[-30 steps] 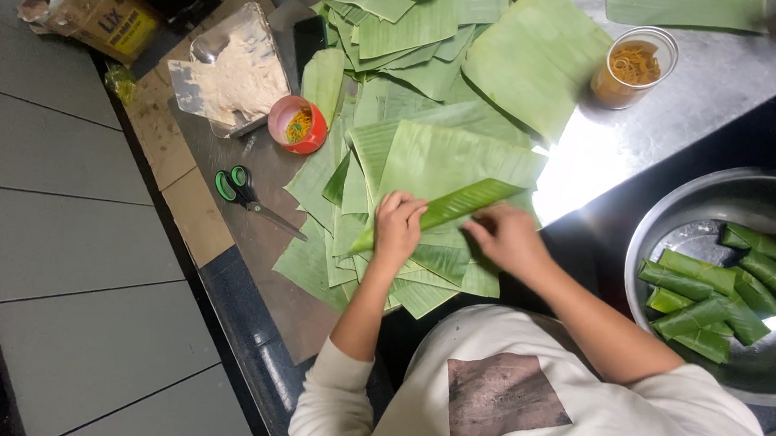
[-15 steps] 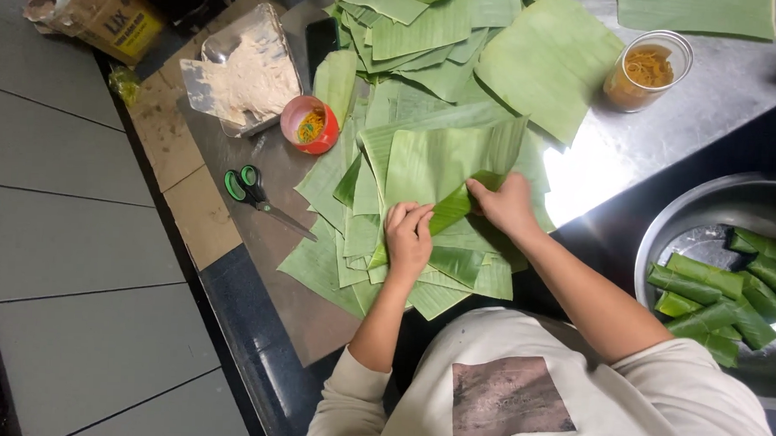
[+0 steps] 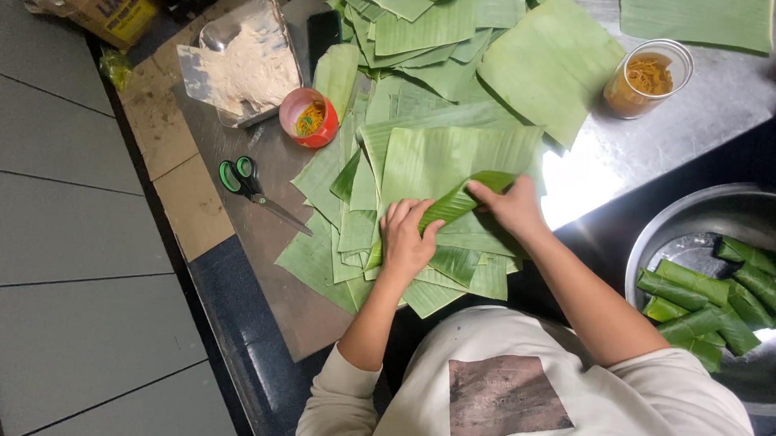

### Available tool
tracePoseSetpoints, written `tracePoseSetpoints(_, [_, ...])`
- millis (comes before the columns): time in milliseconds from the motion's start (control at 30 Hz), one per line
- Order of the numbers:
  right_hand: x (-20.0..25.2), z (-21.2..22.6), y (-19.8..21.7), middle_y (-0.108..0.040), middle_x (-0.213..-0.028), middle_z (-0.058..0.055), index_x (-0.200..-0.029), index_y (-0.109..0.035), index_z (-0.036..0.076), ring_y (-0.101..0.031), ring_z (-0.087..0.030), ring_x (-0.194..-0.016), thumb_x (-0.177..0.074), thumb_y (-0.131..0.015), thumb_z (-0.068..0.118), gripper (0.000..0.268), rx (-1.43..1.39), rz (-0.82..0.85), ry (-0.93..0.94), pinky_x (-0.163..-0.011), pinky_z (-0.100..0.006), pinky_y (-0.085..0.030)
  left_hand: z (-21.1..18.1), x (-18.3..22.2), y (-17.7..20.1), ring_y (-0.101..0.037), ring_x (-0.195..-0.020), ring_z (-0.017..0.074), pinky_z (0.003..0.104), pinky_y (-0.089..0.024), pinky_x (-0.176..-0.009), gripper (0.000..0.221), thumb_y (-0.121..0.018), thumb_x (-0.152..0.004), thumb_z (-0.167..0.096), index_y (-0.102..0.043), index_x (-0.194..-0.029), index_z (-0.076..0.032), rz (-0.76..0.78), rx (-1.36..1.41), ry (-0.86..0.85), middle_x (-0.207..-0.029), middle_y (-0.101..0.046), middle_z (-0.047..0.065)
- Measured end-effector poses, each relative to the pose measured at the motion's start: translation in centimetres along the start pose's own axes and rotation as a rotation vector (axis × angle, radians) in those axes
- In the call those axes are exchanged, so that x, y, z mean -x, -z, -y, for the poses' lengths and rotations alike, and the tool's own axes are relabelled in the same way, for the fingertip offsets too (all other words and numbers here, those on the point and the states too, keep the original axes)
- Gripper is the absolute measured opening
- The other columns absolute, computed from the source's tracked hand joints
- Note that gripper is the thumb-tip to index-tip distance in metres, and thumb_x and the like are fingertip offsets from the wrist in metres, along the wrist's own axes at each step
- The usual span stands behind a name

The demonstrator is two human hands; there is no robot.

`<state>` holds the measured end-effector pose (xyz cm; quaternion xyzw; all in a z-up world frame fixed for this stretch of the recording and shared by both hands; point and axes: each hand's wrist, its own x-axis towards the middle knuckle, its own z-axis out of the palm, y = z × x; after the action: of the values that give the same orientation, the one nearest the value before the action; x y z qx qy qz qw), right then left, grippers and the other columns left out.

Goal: Wrapping small portions of food filling into banana leaves to create individual packets on a stainless steel preparation table.

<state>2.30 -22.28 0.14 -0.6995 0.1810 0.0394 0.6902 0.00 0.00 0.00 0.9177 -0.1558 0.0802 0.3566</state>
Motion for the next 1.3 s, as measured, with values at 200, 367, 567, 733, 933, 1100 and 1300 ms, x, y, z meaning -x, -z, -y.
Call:
tracePoseSetpoints(200, [3.6,2.4,5.5,-0.049,-0.139,-0.031,-0.146,-0.047,0.000,-0.054,-0.048,-0.122,-0.094,-0.079,0.030,0.068,0.158,-0.191,0.418,-0.103,-0.062,-0.047,-1.6,1.6,-1.6,-0.060,-0.089,0.0267,0.042,-0.045,-0.079,0.007,-0.065,-0.094,-0.009,-0.069,-0.100,-0.010,-0.221,-0.226,-0.411,-0.088,-0.054,0.004])
tracePoseSetpoints(367, [5.5,0.6,7.8,-0.056,-0.130,-0.023,-0.137,-0.056,-0.005,-0.057,-0.041,-0.118,-0.096,-0.077,0.023,0.054,0.505,-0.347,0.778,-0.100,-0.052,-0.049,-2.6,4.0,-1.2,-0.062,-0.097,0.0299,0.043,-0.046,-0.081,0.028,-0.067,-0.096,-0.035,-0.069,-0.112,-0.012,-0.299,-0.131,-0.452,-0.103,-0.058,0.008])
tracePoseSetpoints(567, [5.7,1.0,5.9,-0.070,-0.124,-0.010,-0.122,-0.070,0.004,-0.062,-0.033,-0.119,-0.089,-0.083,0.020,0.039,0.565,-0.128,0.848,-0.104,-0.042,-0.048,-4.6,2.6,2.6,-0.058,-0.122,0.0388,0.051,-0.042,-0.095,0.062,-0.073,-0.089,-0.047,-0.061,-0.135,-0.006,-0.163,-0.113,-0.334,-0.130,-0.059,0.018])
tracePoseSetpoints(733, [3.6,2.5,4.7,-0.069,-0.125,-0.006,-0.124,-0.070,0.012,-0.063,-0.028,-0.120,-0.096,-0.073,0.026,0.031,0.618,0.101,0.804,-0.104,-0.042,-0.048,-3.9,5.5,0.8,-0.065,-0.109,0.0345,0.047,-0.048,-0.088,0.036,-0.062,-0.099,-0.039,-0.069,-0.118,-0.009,-0.077,-0.067,-0.415,-0.110,-0.064,0.011])
tracePoseSetpoints(933, [1.6,5.4,-0.2,-0.060,-0.142,-0.018,-0.135,-0.063,0.008,-0.055,-0.041,-0.129,-0.085,-0.081,0.034,0.059,0.714,0.515,0.868,-0.100,-0.053,-0.046,-2.9,7.3,-1.7,-0.066,-0.115,0.0327,0.046,-0.048,-0.090,0.020,-0.056,-0.100,-0.022,-0.070,-0.111,-0.012,-0.070,-0.090,-0.440,-0.112,-0.067,0.009])
tracePoseSetpoints(1100, [-0.6,1.1,-1.3,-0.070,-0.121,-0.002,-0.120,-0.072,0.016,-0.061,-0.029,-0.108,-0.070,-0.085,0.018,0.051,0.959,0.566,0.979,-0.082,-0.044,-0.049,-4.9,7.8,-2.3,-0.061,-0.106,0.0287,0.043,-0.044,-0.085,0.021,-0.055,-0.092,-0.007,-0.075,-0.095,-0.012,-0.070,-0.058,-0.185,-0.101,-0.064,0.006])
tracePoseSetpoints(1300, [2.1,-0.8,2.6,-0.073,-0.108,-0.006,-0.105,-0.073,0.010,-0.065,-0.031,-0.102,-0.076,-0.082,0.013,0.031,0.738,0.543,0.762,-0.083,-0.042,-0.050,-5.9,7.9,-4.9,-0.061,-0.099,0.0232,0.039,-0.038,-0.078,0.021,-0.055,-0.095,-0.006,-0.074,-0.101,-0.014,-0.199,-0.081,-0.175,-0.096,-0.057,-0.001])
